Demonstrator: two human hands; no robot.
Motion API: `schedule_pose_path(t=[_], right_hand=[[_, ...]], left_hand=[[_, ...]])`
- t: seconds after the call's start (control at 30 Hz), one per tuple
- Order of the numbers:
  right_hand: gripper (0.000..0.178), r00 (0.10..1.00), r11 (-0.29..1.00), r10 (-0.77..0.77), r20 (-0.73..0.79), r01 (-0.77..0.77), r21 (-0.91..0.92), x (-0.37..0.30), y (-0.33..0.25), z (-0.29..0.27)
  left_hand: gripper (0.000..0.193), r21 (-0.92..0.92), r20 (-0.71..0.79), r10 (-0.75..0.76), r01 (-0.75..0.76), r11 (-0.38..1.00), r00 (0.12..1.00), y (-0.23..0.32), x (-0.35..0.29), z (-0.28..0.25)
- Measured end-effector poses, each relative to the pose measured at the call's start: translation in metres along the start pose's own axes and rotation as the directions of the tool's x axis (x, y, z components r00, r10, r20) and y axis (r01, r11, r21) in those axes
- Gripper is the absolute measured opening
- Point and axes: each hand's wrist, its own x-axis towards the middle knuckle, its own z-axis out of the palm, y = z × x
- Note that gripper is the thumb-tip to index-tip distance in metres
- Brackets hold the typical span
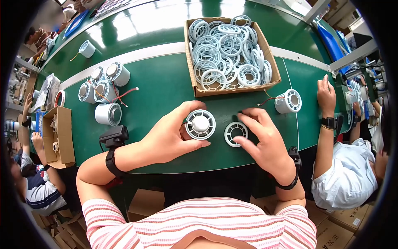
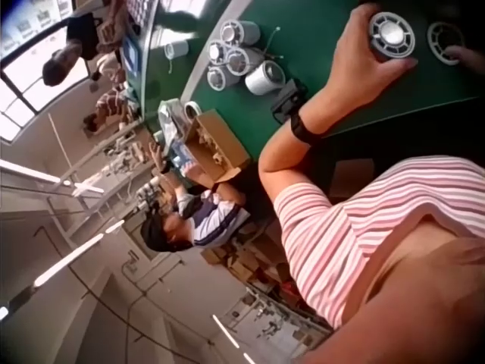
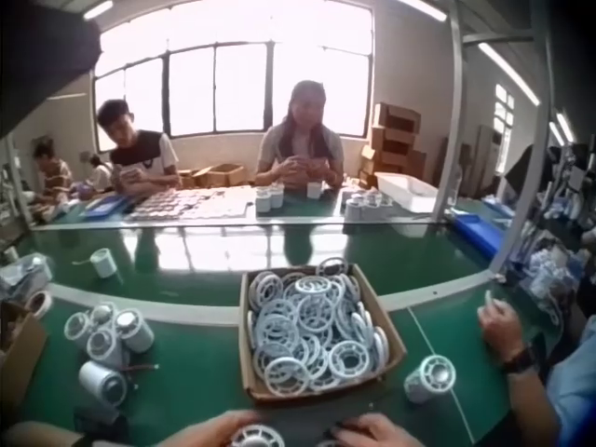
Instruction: The person assembles fan units by hand, picking up a motor and a plastic ring, fitting the ring onto the motor, and pressing them together. The person then sets the assembled unit on the table and reaches into a box to retrieve another ring.
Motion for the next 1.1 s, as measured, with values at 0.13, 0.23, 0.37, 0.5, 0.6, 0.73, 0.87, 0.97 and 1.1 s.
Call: schedule_pose_path(t=[0.13,0.23,0.37,0.5,0.6,0.73,0.87,0.97,1.1], right_hand=[[0.042,0.986,0.991,-0.117,0.117,0.123,-0.046,-0.014,0.002,0.003],[0.057,0.996,0.994,-0.087,0.032,0.084,0.075,-0.020,0.012,0.014],[0.070,0.985,0.950,-0.072,-0.158,0.116,0.290,-0.013,-0.011,0.016],[0.074,0.966,0.930,-0.235,-0.109,0.256,0.264,0.007,-0.035,0.026],[0.074,0.971,0.934,-0.210,-0.112,0.233,0.269,0.011,-0.038,0.037],[0.072,0.980,0.939,-0.174,-0.096,0.194,0.284,0.012,-0.040,0.040],[0.068,0.984,0.929,-0.168,-0.055,0.177,0.325,0.013,-0.035,0.036],[0.065,0.984,0.920,-0.174,-0.030,0.173,0.352,0.014,-0.033,0.035],[0.061,0.983,0.911,-0.181,-0.015,0.174,0.374,0.017,-0.030,0.033]], left_hand=[[0.070,-0.293,0.178,-0.216,0.262,0.920,0.960,0.010,-0.001,-0.006],[0.071,-0.337,0.222,-0.213,0.280,0.899,0.952,0.008,0.002,-0.006],[0.071,-0.400,0.260,-0.176,0.272,0.875,0.950,0.003,0.001,0.001],[0.069,-0.417,0.215,-0.144,0.224,0.881,0.966,-0.006,-0.004,0.006],[0.068,-0.432,0.176,-0.121,0.187,0.882,0.977,-0.010,-0.005,0.009],[0.066,-0.464,0.147,-0.097,0.155,0.872,0.984,-0.013,-0.007,0.010],[0.065,-0.431,0.163,-0.101,0.163,0.887,0.981,-0.012,-0.007,0.008],[0.064,-0.415,0.169,-0.085,0.149,0.898,0.982,-0.012,-0.006,0.007],[0.066,-0.422,0.188,-0.031,0.110,0.900,0.982,-0.017,-0.003,0.005]])
